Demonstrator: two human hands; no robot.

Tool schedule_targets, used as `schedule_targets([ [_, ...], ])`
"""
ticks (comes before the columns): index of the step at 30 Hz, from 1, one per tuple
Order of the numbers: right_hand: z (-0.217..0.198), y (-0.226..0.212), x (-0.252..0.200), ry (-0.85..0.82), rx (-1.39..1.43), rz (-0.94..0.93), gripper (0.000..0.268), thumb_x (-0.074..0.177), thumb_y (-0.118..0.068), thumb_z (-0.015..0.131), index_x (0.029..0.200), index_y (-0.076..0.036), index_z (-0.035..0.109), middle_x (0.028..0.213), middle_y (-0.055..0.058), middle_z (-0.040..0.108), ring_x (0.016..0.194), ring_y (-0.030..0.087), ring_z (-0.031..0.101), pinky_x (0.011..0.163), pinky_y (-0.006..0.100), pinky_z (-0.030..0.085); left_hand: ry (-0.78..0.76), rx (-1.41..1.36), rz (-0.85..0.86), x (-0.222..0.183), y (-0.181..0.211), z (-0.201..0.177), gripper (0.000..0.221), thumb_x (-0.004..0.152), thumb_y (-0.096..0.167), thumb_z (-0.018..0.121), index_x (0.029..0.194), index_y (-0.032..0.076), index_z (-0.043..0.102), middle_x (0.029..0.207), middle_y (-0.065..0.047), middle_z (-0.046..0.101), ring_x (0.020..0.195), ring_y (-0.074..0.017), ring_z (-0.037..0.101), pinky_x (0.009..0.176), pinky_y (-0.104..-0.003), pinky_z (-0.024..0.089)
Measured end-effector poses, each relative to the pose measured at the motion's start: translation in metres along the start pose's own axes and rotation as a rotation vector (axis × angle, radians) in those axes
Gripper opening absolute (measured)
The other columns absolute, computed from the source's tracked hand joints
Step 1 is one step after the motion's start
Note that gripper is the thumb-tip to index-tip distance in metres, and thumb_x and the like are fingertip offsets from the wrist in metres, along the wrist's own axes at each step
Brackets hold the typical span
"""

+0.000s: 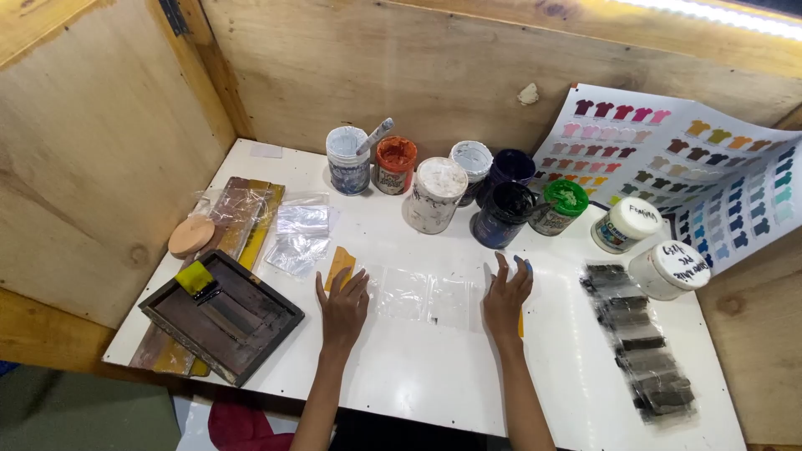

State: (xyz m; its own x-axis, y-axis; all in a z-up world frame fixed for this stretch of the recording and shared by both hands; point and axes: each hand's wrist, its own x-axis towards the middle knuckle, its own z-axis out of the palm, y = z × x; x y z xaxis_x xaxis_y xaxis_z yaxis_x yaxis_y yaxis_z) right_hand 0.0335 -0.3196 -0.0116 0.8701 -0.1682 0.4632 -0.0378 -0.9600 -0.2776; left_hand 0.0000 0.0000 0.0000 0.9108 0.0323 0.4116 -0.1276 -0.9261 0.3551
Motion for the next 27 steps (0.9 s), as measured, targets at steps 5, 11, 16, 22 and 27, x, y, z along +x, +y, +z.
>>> schedule_targets([
  [5,-0.007,0.004,0.001,0.136,0.134,-0.019,0.044,0.104,-0.006,0.052,0.146,-0.015,0.044,0.139,0.020,0.037,0.135,0.041,0.035,0.111,0.058,0.036,0.262,-0.139,0.041,-0.019,0.003,-0.024,0.023,0.095,0.015,0.068,0.116,0.021,0.076,0.130,0.000,0.072,0.135,-0.0208,0.057,0.124,-0.065,0.021],
  [11,-0.005,0.011,0.003,0.271,0.236,-0.036,0.039,0.102,-0.007,0.057,0.140,-0.003,0.049,0.134,0.022,0.042,0.121,0.040,0.040,0.105,0.056,0.037,0.407,-0.175,-0.045,-0.100,-0.016,-0.065,0.025,0.094,0.012,0.067,0.117,0.021,0.072,0.139,-0.001,0.066,0.138,-0.0256,0.055,0.128,-0.066,0.013],
  [16,-0.003,0.010,0.001,0.229,0.313,0.023,0.035,0.104,-0.013,0.053,0.138,-0.004,0.050,0.132,0.020,0.043,0.118,0.037,0.038,0.101,0.054,0.039,0.645,0.029,-0.203,-0.137,-0.065,-0.098,0.018,0.098,0.019,0.064,0.110,0.006,0.069,0.147,-0.021,0.057,0.133,-0.0386,0.053,0.116,-0.059,0.037],
  [22,0.004,0.016,0.000,0.259,0.347,0.034,0.035,0.106,-0.017,0.049,0.138,-0.002,0.051,0.127,0.020,0.046,0.117,0.037,0.040,0.099,0.055,0.040,0.493,-0.028,-0.566,-0.167,-0.110,-0.078,0.046,0.083,0.033,0.082,0.120,0.009,0.070,0.175,-0.026,0.029,0.162,-0.0446,0.027,0.126,-0.072,0.013],
  [27,0.005,0.018,-0.001,0.214,0.387,0.093,0.038,0.106,-0.022,0.046,0.137,-0.002,0.052,0.128,0.020,0.050,0.119,0.037,0.040,0.103,0.054,0.035,0.471,0.124,-0.492,-0.180,-0.131,-0.063,0.031,0.088,0.032,0.081,0.112,0.014,0.074,0.170,-0.027,0.045,0.162,-0.0452,0.033,0.126,-0.074,0.015],
])
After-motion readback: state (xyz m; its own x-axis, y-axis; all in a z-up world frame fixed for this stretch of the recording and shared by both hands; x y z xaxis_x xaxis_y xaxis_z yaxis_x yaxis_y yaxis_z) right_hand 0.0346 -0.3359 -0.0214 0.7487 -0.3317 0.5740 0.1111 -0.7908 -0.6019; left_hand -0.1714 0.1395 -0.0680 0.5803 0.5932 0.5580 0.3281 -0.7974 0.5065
